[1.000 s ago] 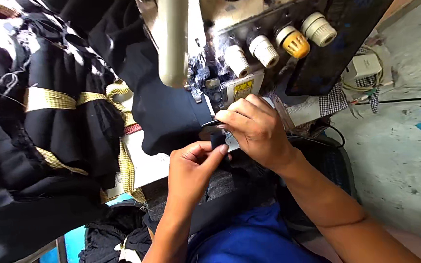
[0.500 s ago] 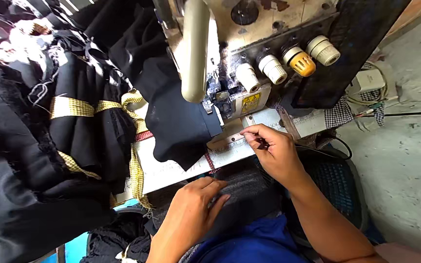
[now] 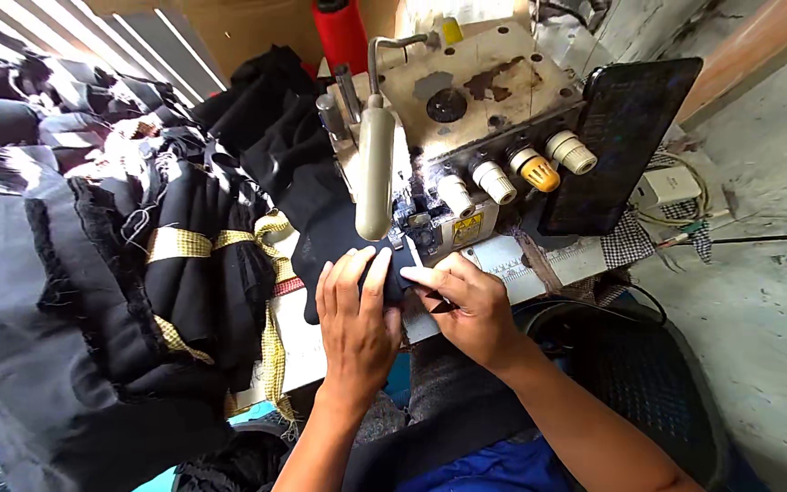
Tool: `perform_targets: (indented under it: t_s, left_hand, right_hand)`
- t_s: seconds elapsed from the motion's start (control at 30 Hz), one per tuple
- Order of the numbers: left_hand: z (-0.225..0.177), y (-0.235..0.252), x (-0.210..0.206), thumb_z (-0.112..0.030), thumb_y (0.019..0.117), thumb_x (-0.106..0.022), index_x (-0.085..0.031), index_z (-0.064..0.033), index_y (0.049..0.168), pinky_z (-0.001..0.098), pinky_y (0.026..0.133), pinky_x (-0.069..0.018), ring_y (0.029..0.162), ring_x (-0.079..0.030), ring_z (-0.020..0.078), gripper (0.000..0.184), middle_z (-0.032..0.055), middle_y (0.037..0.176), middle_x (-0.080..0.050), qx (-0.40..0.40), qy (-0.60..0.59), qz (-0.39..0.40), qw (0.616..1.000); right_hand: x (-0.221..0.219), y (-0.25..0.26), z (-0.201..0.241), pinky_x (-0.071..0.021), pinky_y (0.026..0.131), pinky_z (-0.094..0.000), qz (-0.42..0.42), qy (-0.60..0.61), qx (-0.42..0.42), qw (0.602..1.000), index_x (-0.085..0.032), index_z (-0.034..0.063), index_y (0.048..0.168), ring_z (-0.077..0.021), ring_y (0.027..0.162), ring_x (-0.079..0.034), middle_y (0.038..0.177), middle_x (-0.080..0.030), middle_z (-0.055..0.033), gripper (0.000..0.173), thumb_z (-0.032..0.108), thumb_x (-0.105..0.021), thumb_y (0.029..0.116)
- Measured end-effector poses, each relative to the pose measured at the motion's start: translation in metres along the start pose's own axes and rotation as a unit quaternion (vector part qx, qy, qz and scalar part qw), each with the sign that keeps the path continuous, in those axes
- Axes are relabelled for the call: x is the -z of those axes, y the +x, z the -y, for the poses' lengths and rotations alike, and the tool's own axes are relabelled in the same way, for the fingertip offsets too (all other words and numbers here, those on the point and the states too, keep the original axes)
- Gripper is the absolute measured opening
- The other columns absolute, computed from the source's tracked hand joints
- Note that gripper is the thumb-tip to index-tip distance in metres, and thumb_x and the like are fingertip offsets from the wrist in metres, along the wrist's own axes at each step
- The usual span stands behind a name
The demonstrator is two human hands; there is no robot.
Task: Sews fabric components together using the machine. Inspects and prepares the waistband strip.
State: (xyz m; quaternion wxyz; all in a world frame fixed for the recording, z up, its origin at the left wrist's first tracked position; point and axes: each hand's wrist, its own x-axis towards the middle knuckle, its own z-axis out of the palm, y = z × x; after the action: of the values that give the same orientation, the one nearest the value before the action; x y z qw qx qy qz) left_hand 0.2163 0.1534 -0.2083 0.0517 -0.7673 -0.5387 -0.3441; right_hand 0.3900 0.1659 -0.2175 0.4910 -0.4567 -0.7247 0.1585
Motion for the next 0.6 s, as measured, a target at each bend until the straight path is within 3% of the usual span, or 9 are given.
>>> perform_targets:
  t_s: [0.2, 0.4, 0.6]
  left_hand:
    - [0.005, 0.001, 0.016, -0.007, 0.0924, -0.058, -0.072, -0.0097, 0.127, 0.0555, 0.117, -0.0386, 0.133, -0.058, 0.0265, 0.038, 0.0071, 0.134, -0.069, -0.045, -0.040, 0.035, 0.998]
    - [0.015, 0.016, 0.025, -0.009, 0.0943, -0.046, -0.073, -0.0117, 0.128, 0.0571, 0.120, -0.0349, 0.140, -0.053, 0.0257, 0.043, 0.0046, 0.140, -0.066, -0.052, -0.067, 0.078, 0.993]
    - [0.025, 0.034, 0.031, -0.012, 0.0928, -0.039, -0.073, -0.0136, 0.128, 0.0559, 0.118, -0.0357, 0.141, -0.051, 0.0250, 0.049, 0.0042, 0.141, -0.064, -0.057, -0.089, 0.125, 0.987]
  right_hand:
    - [0.003, -0.001, 0.000, -0.0515, 0.063, -0.0209, 0.013, -0.008, -0.007, 1.000, -0.080, 0.0176, 0.114, -0.0069, 0.073, -0.061, 0.084, -0.066, -0.0024, 0.024, 0.011, -0.069, 0.0944]
    - [0.004, 0.004, -0.001, -0.0523, 0.062, -0.0243, 0.038, -0.031, -0.030, 0.998, -0.076, 0.0190, 0.124, -0.0088, 0.072, -0.061, 0.089, -0.065, -0.0025, 0.038, 0.008, -0.066, 0.0891]
    - [0.010, 0.004, -0.003, -0.0541, 0.064, -0.0262, 0.060, -0.055, -0.029, 0.996, -0.075, 0.0179, 0.125, -0.0106, 0.073, -0.063, 0.090, -0.067, -0.0037, 0.036, 0.012, -0.067, 0.0912]
